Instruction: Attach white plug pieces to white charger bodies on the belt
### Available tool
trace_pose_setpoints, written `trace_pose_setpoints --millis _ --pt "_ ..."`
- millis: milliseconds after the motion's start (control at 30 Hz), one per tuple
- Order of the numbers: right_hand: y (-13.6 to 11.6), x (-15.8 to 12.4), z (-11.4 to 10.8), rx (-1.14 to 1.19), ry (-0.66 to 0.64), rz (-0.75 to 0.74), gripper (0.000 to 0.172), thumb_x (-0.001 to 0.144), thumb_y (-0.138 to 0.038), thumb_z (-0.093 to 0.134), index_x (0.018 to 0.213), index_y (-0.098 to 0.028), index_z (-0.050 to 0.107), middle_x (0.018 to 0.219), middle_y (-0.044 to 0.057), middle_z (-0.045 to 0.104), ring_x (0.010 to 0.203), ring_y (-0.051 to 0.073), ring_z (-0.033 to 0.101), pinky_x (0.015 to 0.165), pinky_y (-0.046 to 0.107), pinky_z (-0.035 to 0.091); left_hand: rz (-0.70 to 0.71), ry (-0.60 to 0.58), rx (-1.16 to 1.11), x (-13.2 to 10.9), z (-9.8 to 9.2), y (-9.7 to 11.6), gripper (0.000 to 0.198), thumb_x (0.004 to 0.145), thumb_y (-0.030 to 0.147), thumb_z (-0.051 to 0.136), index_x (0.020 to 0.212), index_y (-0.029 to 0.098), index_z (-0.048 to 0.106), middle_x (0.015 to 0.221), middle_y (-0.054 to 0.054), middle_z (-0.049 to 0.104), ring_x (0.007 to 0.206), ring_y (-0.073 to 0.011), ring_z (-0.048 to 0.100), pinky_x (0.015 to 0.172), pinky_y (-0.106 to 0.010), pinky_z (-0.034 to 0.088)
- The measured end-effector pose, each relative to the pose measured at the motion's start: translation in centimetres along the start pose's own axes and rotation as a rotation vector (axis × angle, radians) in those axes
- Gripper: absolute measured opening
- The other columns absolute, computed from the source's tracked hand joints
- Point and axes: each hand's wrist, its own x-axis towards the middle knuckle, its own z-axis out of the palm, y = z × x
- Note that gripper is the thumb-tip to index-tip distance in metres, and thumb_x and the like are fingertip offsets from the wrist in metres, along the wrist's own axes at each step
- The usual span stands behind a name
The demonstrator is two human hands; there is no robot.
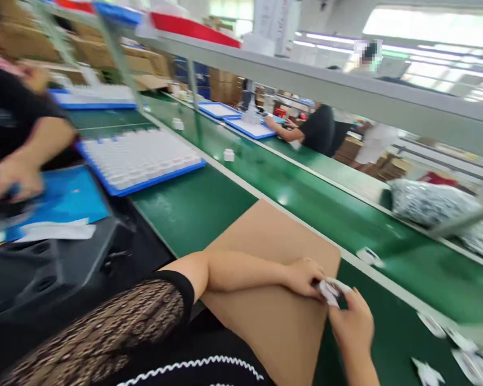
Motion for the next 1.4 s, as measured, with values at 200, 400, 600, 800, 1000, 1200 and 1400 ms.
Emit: trace_pose_setpoints --millis 200,400,600,800,1000,1200,1400 --pt "-3.3 -2.4 1.3 0.135 0.121 0.029 0.039 0.084 -0.031 0.059 0.119 -0.023 0.074 0.108 0.011 0.079 0.113 0.033 0.071 0.106 0.057 0.054 0.027 0.086 -0.336 -1.2 0.4 0.6 0.026 0.083 0.037 0.078 0.096 0.014 0.078 0.087 -0.008 0.075 0.081 -0.0216 0.067 0.079 -0.031 0.049" --pt "-4.3 -3.2 1.6 0.607 0.104 0.241 0.058 0.09 -0.034 0.072 0.144 -0.023 0.055 0.136 0.014 0.07 0.121 0.028 0.07 0.111 0.051 0.055 -0.135 0.061 -0.8 -1.8 0.7 0.8 0.046 0.083 0.044 0.08 0.117 0.013 0.076 0.107 -0.01 0.079 0.092 -0.0218 0.072 0.086 -0.032 0.056" --pt "-3.8 -2.9 1.2 0.73 0.054 0.194 0.065 0.087 -0.038 0.08 0.145 -0.025 0.054 0.14 0.014 0.067 0.127 0.028 0.068 0.114 0.051 0.054 -0.242 0.09 -0.978 -1.9 -0.1 0.8 0.059 0.074 0.052 0.089 0.116 0.013 0.077 0.109 -0.011 0.079 0.094 -0.0233 0.072 0.09 -0.035 0.055" --pt "-4.3 -2.7 -0.3 0.556 -0.028 -0.007 0.063 0.089 -0.034 0.081 0.147 -0.031 0.058 0.147 0.01 0.063 0.136 0.029 0.061 0.118 0.051 0.05 -0.296 0.016 -1.189 -2.4 -1.2 1.6 0.062 0.075 0.054 0.091 0.118 0.013 0.076 0.114 -0.013 0.077 0.103 -0.0251 0.072 0.098 -0.037 0.053" --pt "-4.7 -2.4 -1.5 0.412 0.016 -0.087 0.05 0.092 -0.029 0.076 0.14 -0.031 0.064 0.138 0.009 0.068 0.127 0.029 0.066 0.11 0.049 0.056 -0.317 -0.034 -1.323 -2.3 -1.0 2.2 0.066 0.071 0.048 0.095 0.124 0.015 0.075 0.118 -0.013 0.077 0.106 -0.0243 0.072 0.1 -0.037 0.053" --pt "-4.7 -2.7 -1.5 0.302 0.065 -0.094 0.048 0.09 -0.027 0.073 0.137 -0.031 0.066 0.124 0.007 0.073 0.115 0.028 0.069 0.115 0.054 0.051 -0.294 -0.017 -1.318 -2.2 -0.5 2.6 0.067 0.075 0.051 0.092 0.127 0.013 0.074 0.121 -0.015 0.076 0.106 -0.0245 0.072 0.097 -0.035 0.054" --pt "-5.4 -2.9 -2.0 0.317 -0.04 0.042 0.048 0.087 -0.036 0.074 0.135 -0.032 0.069 0.104 0.007 0.073 0.104 0.031 0.066 0.106 0.056 0.054 -0.219 0.008 -1.05 -3.2 -0.7 3.0 0.059 0.087 0.063 0.076 0.118 0.014 0.077 0.109 -0.01 0.078 0.097 -0.0234 0.071 0.09 -0.034 0.054"
